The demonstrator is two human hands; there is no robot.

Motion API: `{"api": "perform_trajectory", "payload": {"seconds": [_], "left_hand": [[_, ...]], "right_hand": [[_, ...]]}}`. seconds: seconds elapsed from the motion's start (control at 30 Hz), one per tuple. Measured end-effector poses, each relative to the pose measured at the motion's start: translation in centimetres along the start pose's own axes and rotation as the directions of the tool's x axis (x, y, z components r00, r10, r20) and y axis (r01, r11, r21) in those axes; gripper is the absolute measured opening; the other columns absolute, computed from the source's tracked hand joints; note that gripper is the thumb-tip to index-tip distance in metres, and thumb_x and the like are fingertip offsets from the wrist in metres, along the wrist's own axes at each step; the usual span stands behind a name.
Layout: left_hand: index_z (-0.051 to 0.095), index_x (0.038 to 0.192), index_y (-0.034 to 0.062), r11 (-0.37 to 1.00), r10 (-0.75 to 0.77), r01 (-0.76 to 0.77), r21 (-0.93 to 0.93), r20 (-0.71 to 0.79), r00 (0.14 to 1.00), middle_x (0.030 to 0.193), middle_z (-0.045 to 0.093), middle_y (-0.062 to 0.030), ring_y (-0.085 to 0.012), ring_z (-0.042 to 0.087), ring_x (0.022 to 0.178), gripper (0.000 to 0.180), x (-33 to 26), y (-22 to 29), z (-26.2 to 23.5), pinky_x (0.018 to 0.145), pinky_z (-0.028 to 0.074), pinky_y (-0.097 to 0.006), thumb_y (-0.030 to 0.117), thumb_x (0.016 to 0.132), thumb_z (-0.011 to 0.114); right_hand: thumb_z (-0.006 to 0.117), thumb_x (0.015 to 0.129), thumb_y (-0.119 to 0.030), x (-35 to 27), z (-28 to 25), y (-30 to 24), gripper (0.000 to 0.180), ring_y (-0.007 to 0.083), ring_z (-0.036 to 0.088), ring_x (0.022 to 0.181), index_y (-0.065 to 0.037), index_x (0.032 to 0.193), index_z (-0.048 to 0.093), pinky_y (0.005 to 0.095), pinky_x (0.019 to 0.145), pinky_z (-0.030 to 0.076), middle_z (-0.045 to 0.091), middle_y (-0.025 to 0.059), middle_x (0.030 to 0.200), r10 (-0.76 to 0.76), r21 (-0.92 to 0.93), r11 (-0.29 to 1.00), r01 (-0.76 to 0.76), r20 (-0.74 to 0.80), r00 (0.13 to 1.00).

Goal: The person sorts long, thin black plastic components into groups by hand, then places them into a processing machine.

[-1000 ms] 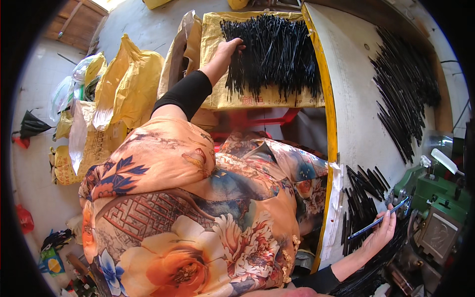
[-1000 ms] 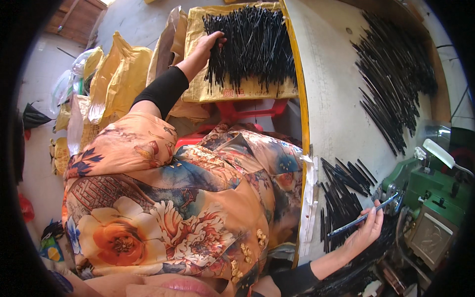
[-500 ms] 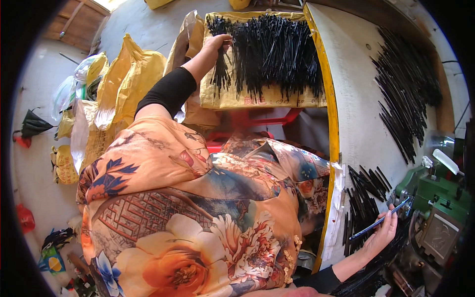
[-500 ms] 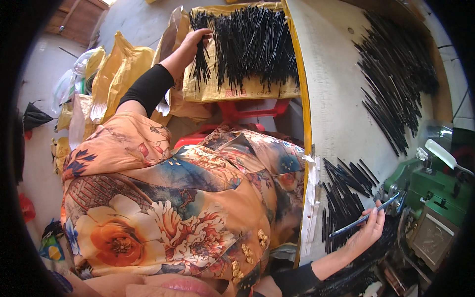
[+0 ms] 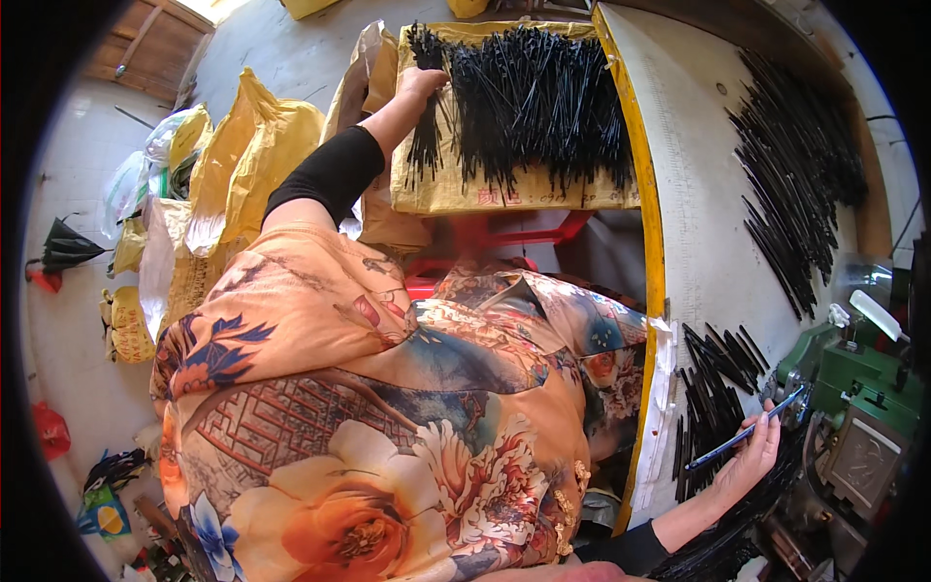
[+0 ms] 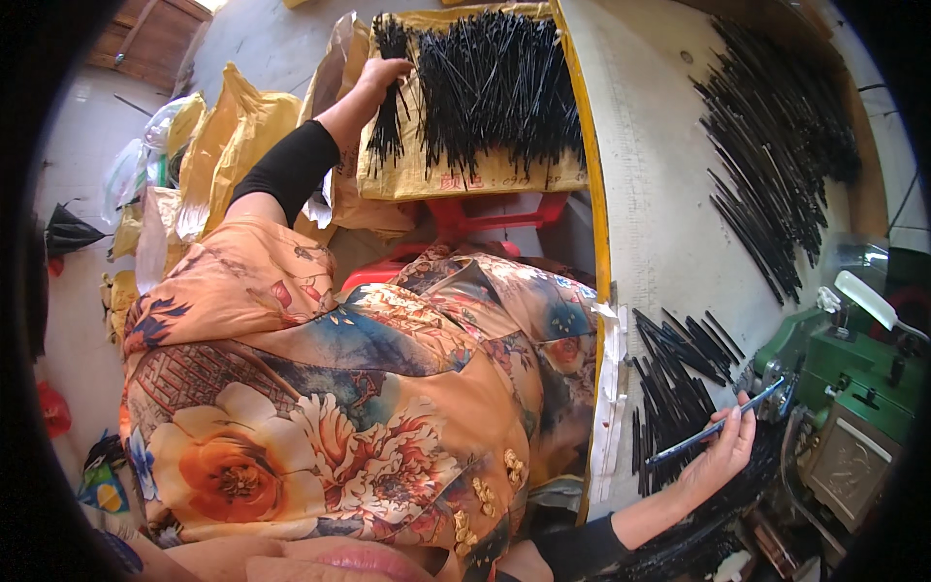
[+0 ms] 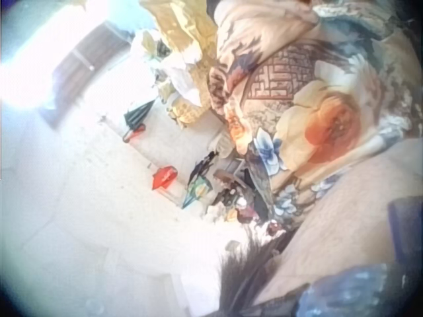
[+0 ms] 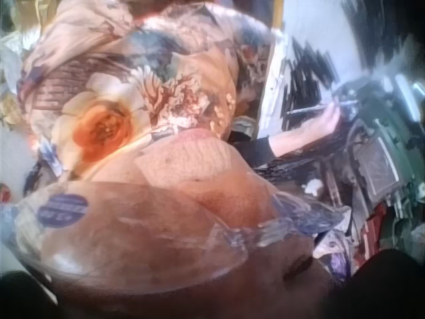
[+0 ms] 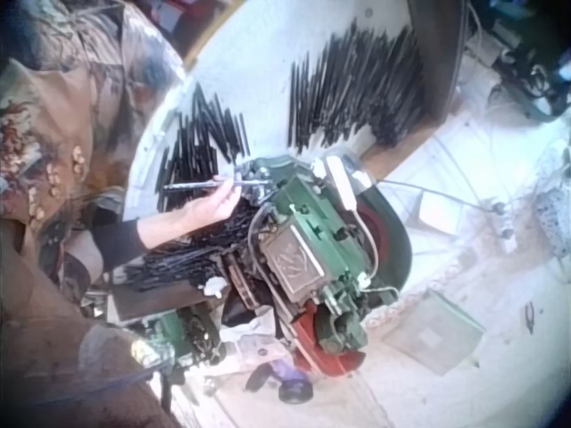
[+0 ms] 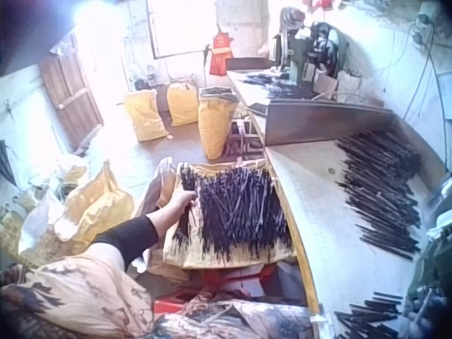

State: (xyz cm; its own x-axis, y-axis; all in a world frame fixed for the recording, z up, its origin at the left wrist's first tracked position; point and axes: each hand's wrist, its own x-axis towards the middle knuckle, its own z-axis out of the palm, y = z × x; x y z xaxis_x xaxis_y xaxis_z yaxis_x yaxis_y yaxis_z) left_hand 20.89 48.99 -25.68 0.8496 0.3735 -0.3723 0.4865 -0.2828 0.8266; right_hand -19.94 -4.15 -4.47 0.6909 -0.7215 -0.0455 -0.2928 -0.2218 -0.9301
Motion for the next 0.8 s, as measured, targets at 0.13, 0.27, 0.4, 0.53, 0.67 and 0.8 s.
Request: {"api": "perform_trajectory", "payload": {"seconds": [0.13,0.27,0.4,0.53,0.67,0.8], "left_hand": [[0.066,0.068,0.0010,0.975,0.050,-0.041,0.218,-0.038,0.998,0.065,0.061,-0.0069,-0.0154,0.057,0.058,0.025,-0.8,0.5,-1.3,0.056,0.046,-0.029,0.025,0.061,0.073],[0.063,0.062,-0.0003,0.943,0.117,-0.126,0.308,0.047,0.992,0.060,0.060,-0.0066,-0.0141,0.054,0.054,0.028,-1.0,0.7,-2.5,0.055,0.046,-0.029,0.026,0.060,0.073],[0.069,0.069,0.0013,0.915,0.131,-0.170,0.365,0.128,0.983,0.065,0.066,-0.0039,-0.0117,0.057,0.053,0.021,0.4,0.8,-3.4,0.054,0.045,-0.025,0.022,0.069,0.072],[0.068,0.067,0.0015,0.865,0.132,-0.188,0.465,0.150,0.980,0.064,0.065,-0.0043,-0.0102,0.056,0.050,0.023,-1.7,2.7,-3.7,0.050,0.044,-0.024,0.024,0.069,0.072],[0.067,0.065,0.0008,0.874,0.116,-0.157,0.460,0.115,0.987,0.062,0.064,-0.0031,-0.0103,0.057,0.050,0.026,0.7,0.7,-4.3,0.051,0.047,-0.024,0.027,0.067,0.072],[0.067,0.062,0.0026,0.871,0.126,-0.165,0.463,0.115,0.985,0.061,0.063,-0.0055,-0.0138,0.057,0.052,0.023,-0.2,1.2,-4.1,0.054,0.048,-0.027,0.025,0.062,0.071]], "right_hand": [[0.051,0.090,-0.017,0.0,-0.2,0.2,0.030,0.0001,0.039,0.059,0.001,0.115,0.054,0.0146,0.051,0.025,0.051,-0.0037,0.072,0.008,0.000,1.000,-0.008,0.007,1.000],[0.051,0.091,-0.016,0.1,0.0,0.1,0.030,0.0000,0.039,0.059,0.000,0.115,0.054,0.0144,0.051,0.025,0.051,-0.0037,0.072,0.006,-0.004,1.000,-0.006,0.010,1.000],[0.052,0.090,-0.016,0.2,-0.4,0.3,0.029,0.0014,0.042,0.062,0.000,0.115,0.055,0.0147,0.054,0.029,0.051,-0.0028,0.072,0.020,0.008,1.000,-0.020,0.021,1.000],[0.051,0.090,-0.016,0.1,-0.2,0.5,0.030,0.0002,0.040,0.061,0.000,0.115,0.054,0.0147,0.052,0.025,0.051,-0.0038,0.072,0.012,0.004,1.000,-0.012,0.009,1.000],[0.052,0.090,-0.016,0.2,-0.2,0.3,0.030,0.0002,0.040,0.061,0.000,0.115,0.054,0.0148,0.052,0.025,0.051,-0.0038,0.072,0.006,0.013,1.000,-0.006,0.011,1.000],[0.052,0.090,-0.017,0.1,-0.1,0.3,0.030,0.0005,0.041,0.061,0.000,0.115,0.055,0.0148,0.052,0.026,0.051,-0.0036,0.072,0.014,0.003,1.000,-0.014,0.009,1.000]]}}
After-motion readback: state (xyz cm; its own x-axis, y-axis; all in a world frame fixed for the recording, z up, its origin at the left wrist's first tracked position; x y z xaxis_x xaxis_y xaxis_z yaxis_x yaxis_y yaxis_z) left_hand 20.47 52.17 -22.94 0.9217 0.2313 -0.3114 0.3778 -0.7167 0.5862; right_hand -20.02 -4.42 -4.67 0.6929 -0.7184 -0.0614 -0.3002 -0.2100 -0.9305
